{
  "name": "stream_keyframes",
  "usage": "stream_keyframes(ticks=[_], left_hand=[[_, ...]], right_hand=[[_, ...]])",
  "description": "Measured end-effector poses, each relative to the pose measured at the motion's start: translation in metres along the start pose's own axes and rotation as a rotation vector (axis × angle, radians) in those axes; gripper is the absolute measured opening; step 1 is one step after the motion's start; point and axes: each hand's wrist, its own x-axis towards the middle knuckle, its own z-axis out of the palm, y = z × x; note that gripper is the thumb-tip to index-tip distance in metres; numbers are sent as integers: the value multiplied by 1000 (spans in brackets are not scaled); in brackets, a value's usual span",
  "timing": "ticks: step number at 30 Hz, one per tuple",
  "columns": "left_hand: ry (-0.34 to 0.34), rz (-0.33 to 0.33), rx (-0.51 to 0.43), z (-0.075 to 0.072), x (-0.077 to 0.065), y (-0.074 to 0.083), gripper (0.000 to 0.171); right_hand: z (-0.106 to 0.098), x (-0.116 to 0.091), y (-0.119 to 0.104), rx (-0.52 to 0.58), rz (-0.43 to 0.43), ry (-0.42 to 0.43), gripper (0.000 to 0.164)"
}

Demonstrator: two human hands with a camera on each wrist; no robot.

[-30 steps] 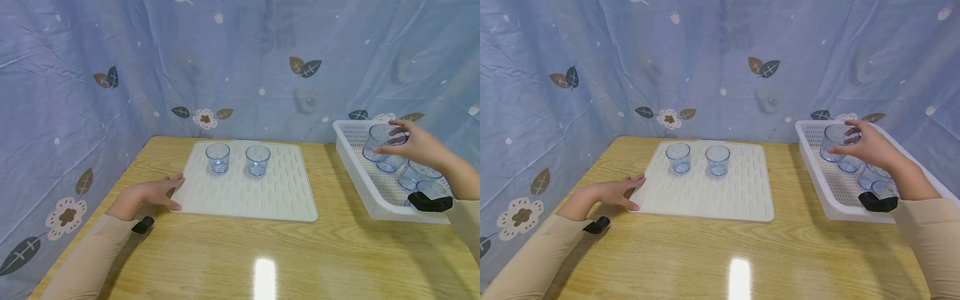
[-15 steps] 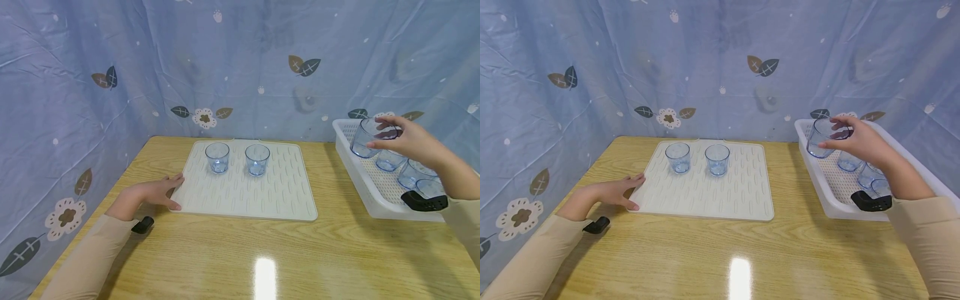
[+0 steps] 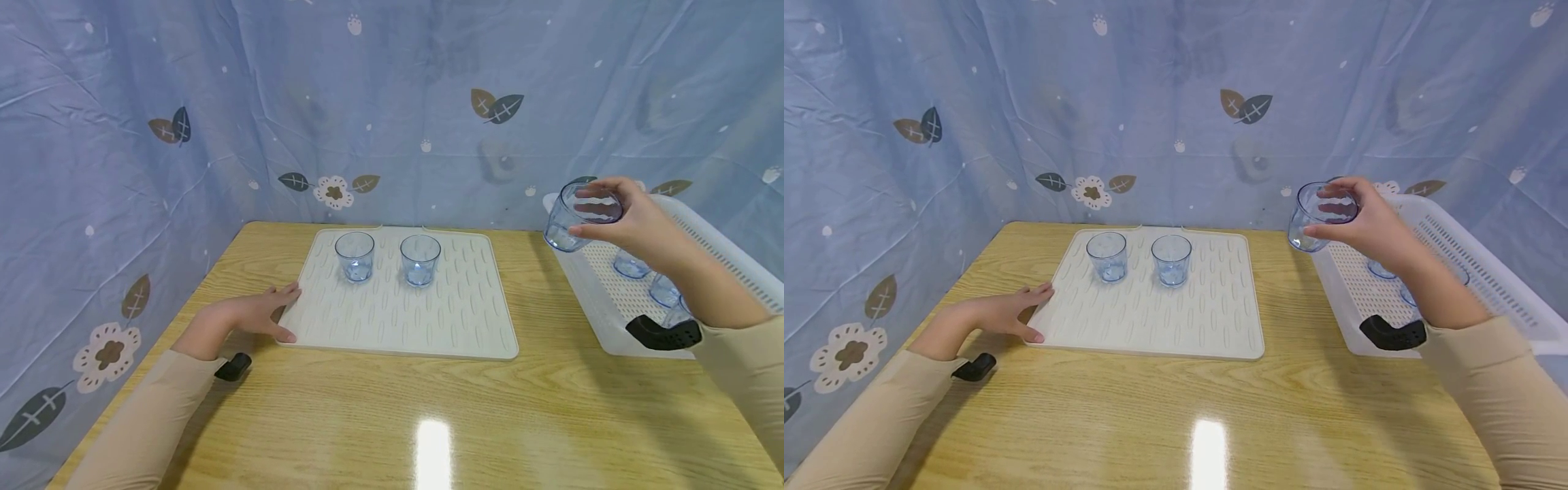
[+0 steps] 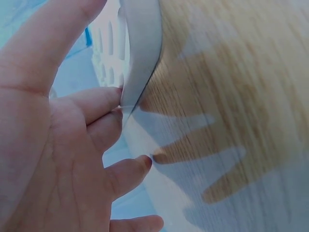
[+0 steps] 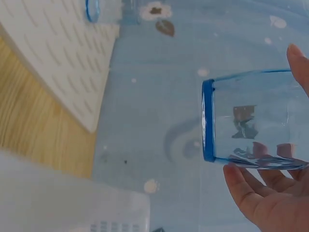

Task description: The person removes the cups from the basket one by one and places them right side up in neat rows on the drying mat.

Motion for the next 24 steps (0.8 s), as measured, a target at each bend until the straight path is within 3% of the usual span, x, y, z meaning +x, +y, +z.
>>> stream_keyframes(ticks=[3,15,24], left_hand=[[3,2,5,-1,-1,1,110],[5,0,18,-1,-2,0,110],[3,4,8,0,-1,0,109]], right_hand=[[9,0,-4,63,-23,-11,62],[48,4,-12,221,-101,-21,59],[68,7,-14,265,-86,-12,64]])
